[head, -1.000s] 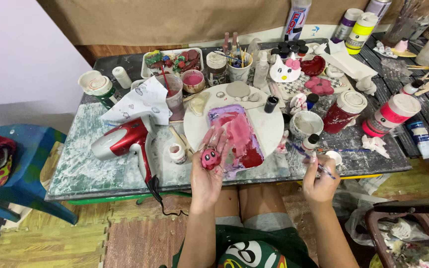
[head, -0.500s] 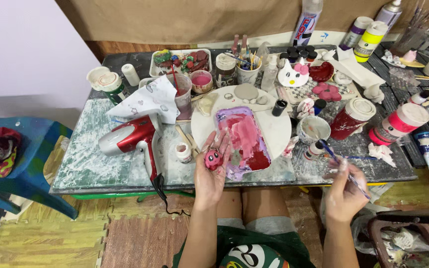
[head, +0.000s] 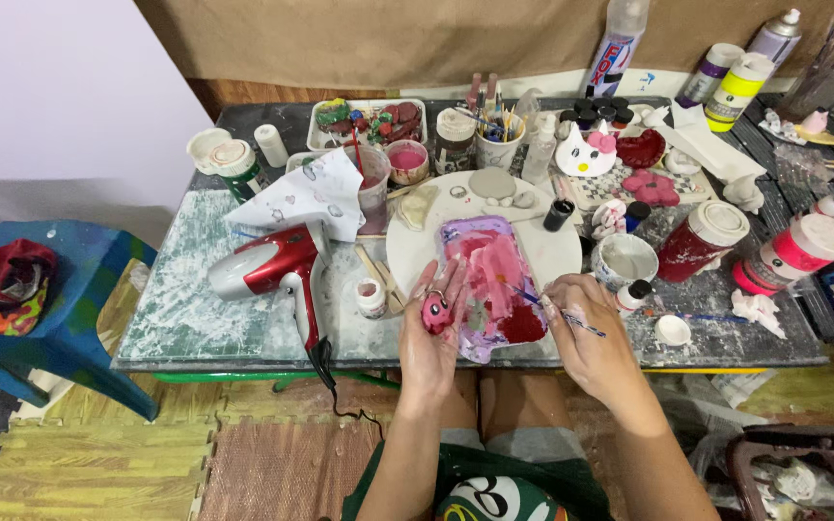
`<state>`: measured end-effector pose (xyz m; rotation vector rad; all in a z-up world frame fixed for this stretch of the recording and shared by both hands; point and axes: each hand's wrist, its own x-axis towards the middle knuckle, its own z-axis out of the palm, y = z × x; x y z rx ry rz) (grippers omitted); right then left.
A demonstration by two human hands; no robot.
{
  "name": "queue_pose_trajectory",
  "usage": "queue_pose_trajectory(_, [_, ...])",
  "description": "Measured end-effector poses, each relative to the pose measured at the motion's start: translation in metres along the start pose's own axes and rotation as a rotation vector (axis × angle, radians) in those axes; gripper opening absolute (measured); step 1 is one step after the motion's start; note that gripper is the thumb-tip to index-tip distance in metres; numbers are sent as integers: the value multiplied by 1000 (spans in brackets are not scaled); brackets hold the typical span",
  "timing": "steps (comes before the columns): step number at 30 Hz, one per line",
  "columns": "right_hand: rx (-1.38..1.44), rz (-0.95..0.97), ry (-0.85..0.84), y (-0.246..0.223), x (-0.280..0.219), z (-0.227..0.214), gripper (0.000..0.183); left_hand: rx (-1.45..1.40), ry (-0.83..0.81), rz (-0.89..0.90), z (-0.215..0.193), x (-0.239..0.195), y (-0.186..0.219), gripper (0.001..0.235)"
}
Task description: The person paints a small pink figurine with a brush, repeatedly dipping it into a paint container and applying pink paint. The person uses a hairdryer to dry the figurine between painting steps.
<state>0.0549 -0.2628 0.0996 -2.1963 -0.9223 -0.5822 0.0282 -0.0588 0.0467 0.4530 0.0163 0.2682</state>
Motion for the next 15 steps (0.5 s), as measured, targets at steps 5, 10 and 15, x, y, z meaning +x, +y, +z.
queue_pose_trajectory(5, [-11, -28, -24, 0, -10, -12, 6, 8, 33, -15, 0, -1, -2, 53])
queue_pose_trajectory(10, [105, 110, 85, 17, -7, 3, 6, 21, 45, -17, 1, -2, -1, 54])
queue_pose_trajectory(15, [-40, -106, -40, 12, -11, -4, 6, 11, 36, -8, 3, -3, -4, 53])
